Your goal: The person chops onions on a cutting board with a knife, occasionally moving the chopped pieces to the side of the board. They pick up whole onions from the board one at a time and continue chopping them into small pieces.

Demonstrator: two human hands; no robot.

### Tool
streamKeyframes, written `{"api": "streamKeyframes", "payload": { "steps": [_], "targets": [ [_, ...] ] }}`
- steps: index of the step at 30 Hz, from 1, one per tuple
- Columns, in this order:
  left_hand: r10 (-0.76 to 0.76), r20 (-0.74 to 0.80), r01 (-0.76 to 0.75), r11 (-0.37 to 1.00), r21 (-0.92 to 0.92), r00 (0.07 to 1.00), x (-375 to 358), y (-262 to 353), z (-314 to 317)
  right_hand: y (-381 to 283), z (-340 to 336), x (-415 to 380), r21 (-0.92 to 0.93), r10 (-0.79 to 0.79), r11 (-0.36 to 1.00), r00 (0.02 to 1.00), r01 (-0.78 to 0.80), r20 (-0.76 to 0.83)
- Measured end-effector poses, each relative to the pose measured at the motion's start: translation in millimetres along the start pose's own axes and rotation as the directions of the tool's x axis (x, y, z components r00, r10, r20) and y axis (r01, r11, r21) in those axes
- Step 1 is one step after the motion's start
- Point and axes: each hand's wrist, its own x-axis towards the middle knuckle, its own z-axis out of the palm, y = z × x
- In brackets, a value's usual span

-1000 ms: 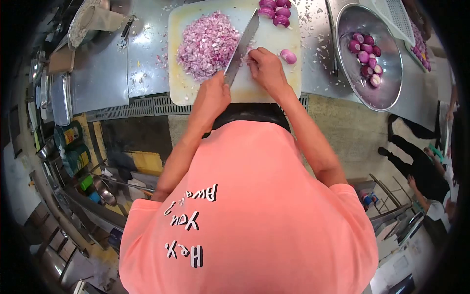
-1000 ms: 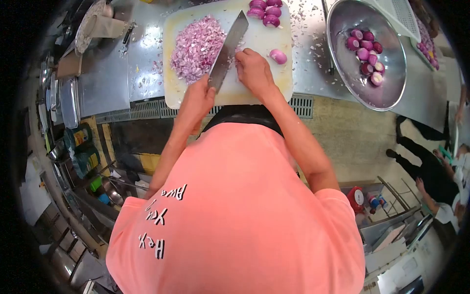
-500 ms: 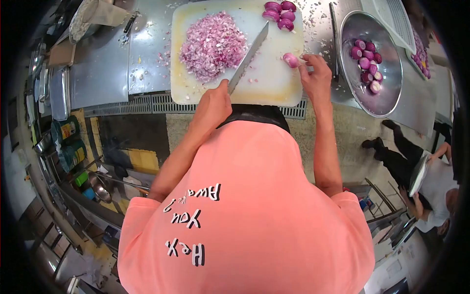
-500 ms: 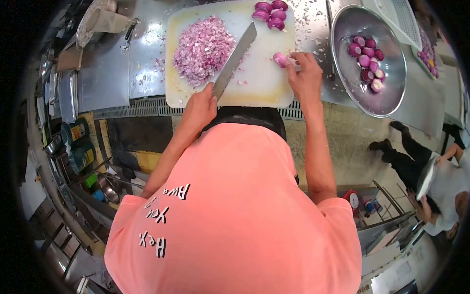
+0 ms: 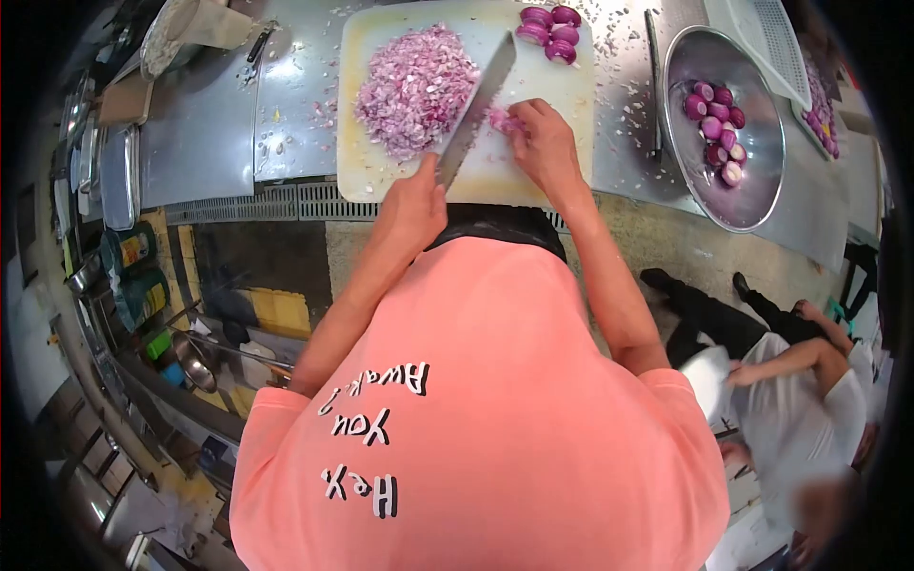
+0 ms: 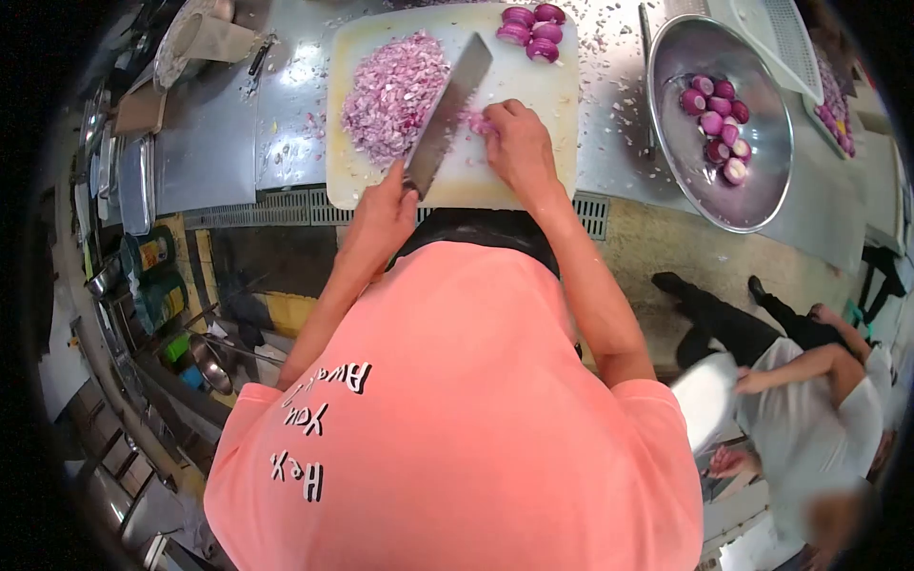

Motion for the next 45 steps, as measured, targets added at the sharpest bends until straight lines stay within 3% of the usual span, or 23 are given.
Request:
{"api": "streamKeyframes", "payload": {
  "steps": [2, 6, 12, 17, 19, 24, 26, 30, 41, 45],
  "targets": [
    [0.046, 0.045, -0.047, 0.998, 0.039, 0.998, 14, -11, 17, -17, 0, 6, -0.164, -0.012, 0.986, 0.999, 0.019, 0.041],
    [0.012, 0.03, -0.011, 0.999, -0.036, 0.999, -1, 7, -8, -21, -3, 8, -0.17, -0.027, 0.985, 0.997, 0.039, 0.077],
    [-0.001, 0.056, 0.0, 1.0, 0.019, 0.998, 10, 8, 1, -17, -1, 8, -0.214, -0.044, 0.975, 0.996, 0.061, 0.081],
    [-0.018, 0.05, 0.019, 1.0, -0.02, 0.999, 7, 6, 10, -16, 2, 5, -0.164, -0.053, 0.985, 0.998, 0.06, 0.044],
    [0.025, 0.043, -0.028, 0.997, 0.074, 0.999, 20, 8, 14, -17, 2, 2, -0.15, -0.045, 0.987, 0.998, 0.052, 0.05],
    [0.053, 0.022, -0.053, 0.998, -0.019, 0.998, 10, 16, 4, -14, 3, 4, -0.144, -0.039, 0.989, 0.999, 0.044, 0.032],
    [0.064, 0.034, -0.066, 0.996, 0.057, 0.997, 21, -1, 29, -14, 2, 1, -0.139, -0.051, 0.989, 0.999, 0.052, 0.016],
    [0.04, 0.085, -0.045, 0.997, 0.06, 0.996, 15, 22, -5, -10, 1, -1, -0.126, -0.094, 0.988, 0.996, 0.093, 0.005],
    [0.019, 0.069, -0.018, 1.0, -0.014, 0.997, 5, 23, 7, -6, 1, -3, -0.05, -0.082, 0.995, 0.996, 0.081, -0.029],
    [0.021, 0.126, -0.027, 0.999, 0.047, 0.992, 24, 20, 11, 0, 0, -5, -0.052, -0.105, 0.993, 0.993, 0.102, -0.054]
  ]
}}
